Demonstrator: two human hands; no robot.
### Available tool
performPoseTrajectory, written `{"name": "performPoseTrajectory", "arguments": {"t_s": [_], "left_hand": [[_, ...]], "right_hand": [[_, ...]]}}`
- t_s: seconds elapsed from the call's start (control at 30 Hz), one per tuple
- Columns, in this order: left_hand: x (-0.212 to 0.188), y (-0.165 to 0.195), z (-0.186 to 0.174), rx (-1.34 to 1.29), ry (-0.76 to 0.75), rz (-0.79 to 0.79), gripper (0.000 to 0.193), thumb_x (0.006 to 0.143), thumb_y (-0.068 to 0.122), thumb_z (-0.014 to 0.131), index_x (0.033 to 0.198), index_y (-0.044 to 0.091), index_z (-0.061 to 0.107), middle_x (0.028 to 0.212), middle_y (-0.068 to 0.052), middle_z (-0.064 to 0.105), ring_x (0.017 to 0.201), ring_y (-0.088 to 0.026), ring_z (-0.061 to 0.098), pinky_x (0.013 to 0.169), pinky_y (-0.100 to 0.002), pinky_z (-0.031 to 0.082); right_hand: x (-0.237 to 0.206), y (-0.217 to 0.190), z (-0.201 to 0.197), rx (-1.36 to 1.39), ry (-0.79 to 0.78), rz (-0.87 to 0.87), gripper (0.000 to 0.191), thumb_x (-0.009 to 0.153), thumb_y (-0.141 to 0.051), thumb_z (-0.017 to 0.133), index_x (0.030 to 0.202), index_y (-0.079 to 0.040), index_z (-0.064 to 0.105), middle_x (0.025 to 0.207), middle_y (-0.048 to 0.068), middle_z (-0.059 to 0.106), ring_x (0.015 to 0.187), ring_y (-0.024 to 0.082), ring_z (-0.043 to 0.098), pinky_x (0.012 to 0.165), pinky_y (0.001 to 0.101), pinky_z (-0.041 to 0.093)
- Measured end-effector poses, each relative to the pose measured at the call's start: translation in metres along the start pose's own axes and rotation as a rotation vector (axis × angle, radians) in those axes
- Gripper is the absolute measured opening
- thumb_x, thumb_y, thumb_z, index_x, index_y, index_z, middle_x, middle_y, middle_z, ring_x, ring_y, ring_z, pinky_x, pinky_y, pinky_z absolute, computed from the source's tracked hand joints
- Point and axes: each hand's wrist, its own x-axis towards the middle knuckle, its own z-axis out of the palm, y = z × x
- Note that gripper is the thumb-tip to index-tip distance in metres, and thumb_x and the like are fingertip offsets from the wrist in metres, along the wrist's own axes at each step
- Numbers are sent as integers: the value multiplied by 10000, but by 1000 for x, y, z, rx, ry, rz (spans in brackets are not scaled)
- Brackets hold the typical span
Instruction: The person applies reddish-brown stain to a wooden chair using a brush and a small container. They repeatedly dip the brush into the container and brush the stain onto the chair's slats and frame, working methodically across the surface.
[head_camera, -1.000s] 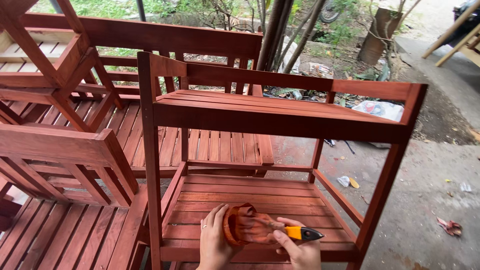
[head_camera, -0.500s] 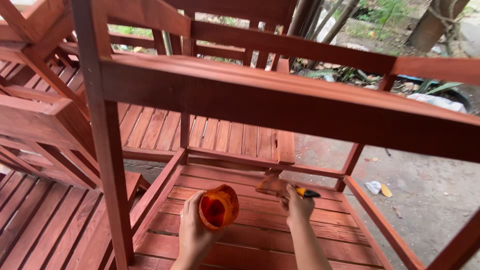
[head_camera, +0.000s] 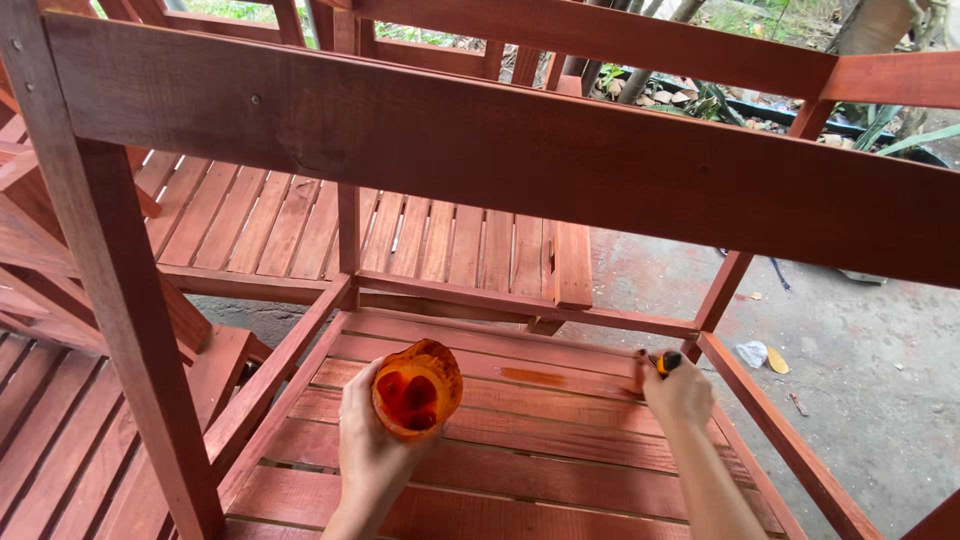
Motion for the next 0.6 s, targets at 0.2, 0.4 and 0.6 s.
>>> {"name": "performPoseTrajectory", "arguments": {"t_s": [0.2,0.4,0.6], "left_hand": [[0,-3,-13,9,-10,-10,911,501,147,923,1311,46,517,1217,-165,599,1146,-348,589,979,-435,498],[-1,-4,-19,46,16,22,915,494,140,922,1308,49,515,1218,-165,597,1142,-359,582,988,-448,482],[0,2,-13,34,-12,-21,920,507,150,936,1317,47,512,1207,-161,599,1139,-353,580,986,-444,475]], "right_hand": [[-44,-57,44,12,-112,-418,293,891,-557,675,1098,-361,743,779,19,768,698,225,756,654,393,589],[-79,-187,102,549,-302,-585,183,911,-367,720,1058,-281,787,984,27,808,875,206,752,748,375,587],[-20,-83,50,415,-479,-122,249,896,-431,730,1108,-307,774,886,43,827,758,204,816,685,331,619]]}}
